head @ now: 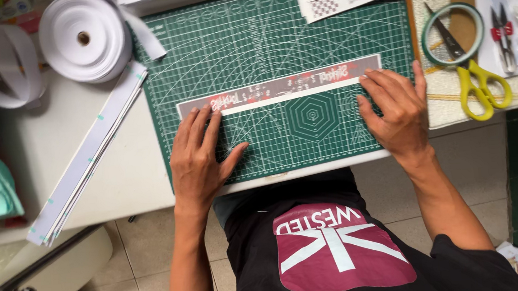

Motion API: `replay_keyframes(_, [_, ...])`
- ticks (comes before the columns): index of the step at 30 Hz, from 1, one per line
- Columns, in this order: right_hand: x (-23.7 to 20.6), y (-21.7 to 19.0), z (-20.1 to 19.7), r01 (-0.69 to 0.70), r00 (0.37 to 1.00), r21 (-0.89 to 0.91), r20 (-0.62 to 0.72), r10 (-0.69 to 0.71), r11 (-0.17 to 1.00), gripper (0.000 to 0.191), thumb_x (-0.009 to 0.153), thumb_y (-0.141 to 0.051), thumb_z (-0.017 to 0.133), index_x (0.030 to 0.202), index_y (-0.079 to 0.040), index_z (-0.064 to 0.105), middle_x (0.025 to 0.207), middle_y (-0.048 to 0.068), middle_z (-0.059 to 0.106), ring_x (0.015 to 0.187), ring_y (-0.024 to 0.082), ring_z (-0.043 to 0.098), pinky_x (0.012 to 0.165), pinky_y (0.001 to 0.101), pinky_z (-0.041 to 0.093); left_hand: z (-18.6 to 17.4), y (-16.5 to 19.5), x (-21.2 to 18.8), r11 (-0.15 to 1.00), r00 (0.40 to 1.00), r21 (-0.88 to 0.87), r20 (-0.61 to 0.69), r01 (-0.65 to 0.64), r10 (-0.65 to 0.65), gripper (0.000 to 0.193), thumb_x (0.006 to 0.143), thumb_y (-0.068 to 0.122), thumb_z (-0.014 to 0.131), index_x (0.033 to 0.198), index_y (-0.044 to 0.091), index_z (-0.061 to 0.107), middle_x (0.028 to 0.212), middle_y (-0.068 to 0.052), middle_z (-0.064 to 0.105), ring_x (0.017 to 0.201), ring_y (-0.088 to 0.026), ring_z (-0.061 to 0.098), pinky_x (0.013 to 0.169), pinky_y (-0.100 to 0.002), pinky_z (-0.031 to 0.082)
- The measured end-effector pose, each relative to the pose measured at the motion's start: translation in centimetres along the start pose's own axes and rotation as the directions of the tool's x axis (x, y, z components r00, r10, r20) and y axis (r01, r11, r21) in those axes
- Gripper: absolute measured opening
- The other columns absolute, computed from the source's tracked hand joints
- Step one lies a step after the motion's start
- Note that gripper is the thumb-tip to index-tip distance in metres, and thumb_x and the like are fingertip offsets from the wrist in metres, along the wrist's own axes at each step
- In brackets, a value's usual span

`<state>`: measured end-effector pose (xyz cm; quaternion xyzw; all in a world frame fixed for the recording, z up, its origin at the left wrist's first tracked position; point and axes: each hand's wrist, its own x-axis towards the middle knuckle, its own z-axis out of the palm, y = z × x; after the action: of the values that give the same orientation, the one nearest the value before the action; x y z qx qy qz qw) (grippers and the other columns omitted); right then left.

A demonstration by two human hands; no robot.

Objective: The person aligns a long white paper strip on a green cutting mat using a clear ruler, then applies small pieces of green tape to secure the strip. They repeat this process with additional strips, using scissors to cut the tape and ensuring each piece is placed precisely.

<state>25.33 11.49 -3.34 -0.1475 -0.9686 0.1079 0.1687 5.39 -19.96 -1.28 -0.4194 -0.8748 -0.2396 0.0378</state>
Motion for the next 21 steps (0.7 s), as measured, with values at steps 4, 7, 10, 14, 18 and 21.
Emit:
replay_keyframes(4, [-0.3, 0.5, 0.3, 0.019, 1.0, -0.005, 0.012, -0.019, 1.0, 0.022, 0.107, -0.017, 0.072, 0.125, -0.005, 0.073, 0.133, 0.006, 0.07, 0.131, 0.022, 0.063, 0.133, 0.053, 0.022, -0.3, -0.5, 0.0, 0.999, 1.0, -0.037, -0.022, -0.01, 0.009, 0.069, 0.084, 0.044, 0.085, 0.131, -0.003, 0.065, 0.139, -0.019, 0.062, 0.133, -0.038, 0.055, 0.114, -0.048, 0.046])
replay_keyframes(7, [-0.8, 0.7, 0.8, 0.012, 1.0, -0.048, 0.023, -0.011, 0.999, 0.021, 0.109, -0.017, 0.072, 0.127, -0.008, 0.074, 0.135, 0.004, 0.071, 0.129, 0.02, 0.062, 0.136, 0.0492, 0.022, -0.2, -0.8, 0.0, 0.999, 0.999, -0.024, -0.03, -0.025, 0.024, 0.069, 0.086, 0.047, 0.084, 0.13, -0.003, 0.065, 0.139, -0.02, 0.062, 0.133, -0.038, 0.055, 0.114, -0.049, 0.045])
replay_keyframes(10, [-0.9, 1.0, 1.0, 0.025, 1.0, -0.106, 0.019, -0.023, 0.994, 0.017, 0.112, -0.02, 0.072, 0.125, -0.01, 0.073, 0.136, 0.002, 0.072, 0.128, 0.018, 0.061, 0.138, 0.0464, 0.022, 0.0, -1.0, 0.0, 1.0, 0.999, -0.011, -0.042, -0.025, 0.024, 0.071, 0.087, 0.051, 0.081, 0.132, -0.002, 0.065, 0.139, -0.019, 0.061, 0.134, -0.037, 0.055, 0.115, -0.049, 0.045])
replay_keyframes(14, [-0.6, 1.0, 1.0, 0.04, 0.999, -0.112, 0.016, -0.038, 0.993, 0.016, 0.114, -0.022, 0.07, 0.125, -0.01, 0.072, 0.136, 0.002, 0.072, 0.129, 0.018, 0.061, 0.138, 0.0465, 0.022, 0.4, -1.1, 0.0, 1.0, 0.999, 0.008, -0.035, -0.01, 0.011, 0.072, 0.088, 0.054, 0.079, 0.133, -0.001, 0.065, 0.14, -0.019, 0.061, 0.135, -0.037, 0.055, 0.117, -0.049, 0.044])
replay_keyframes(18, [-0.2, 0.6, 0.7, -0.019, 1.0, 0.093, 0.0, 0.019, 0.996, 0.02, 0.113, -0.024, 0.067, 0.125, -0.008, 0.07, 0.135, 0.006, 0.07, 0.129, 0.023, 0.06, 0.133, 0.0546, 0.024, 0.8, -1.2, -0.2, 1.0, 0.999, 0.01, -0.039, 0.01, -0.01, 0.071, 0.088, 0.054, 0.079, 0.134, 0.001, 0.065, 0.14, -0.018, 0.061, 0.136, -0.036, 0.055, 0.118, -0.05, 0.043])
replay_keyframes(21, [-0.2, 0.7, 0.8, -0.019, 1.0, 0.131, -0.004, 0.02, 0.991, 0.022, 0.112, -0.026, 0.067, 0.126, -0.009, 0.071, 0.133, 0.007, 0.068, 0.129, 0.024, 0.059, 0.13, 0.0571, 0.024, 1.2, -1.1, -0.2, 1.0, 0.999, 0.013, -0.032, 0.024, -0.023, 0.072, 0.087, 0.056, 0.078, 0.133, 0.003, 0.065, 0.139, -0.018, 0.061, 0.135, -0.037, 0.054, 0.118, -0.051, 0.042])
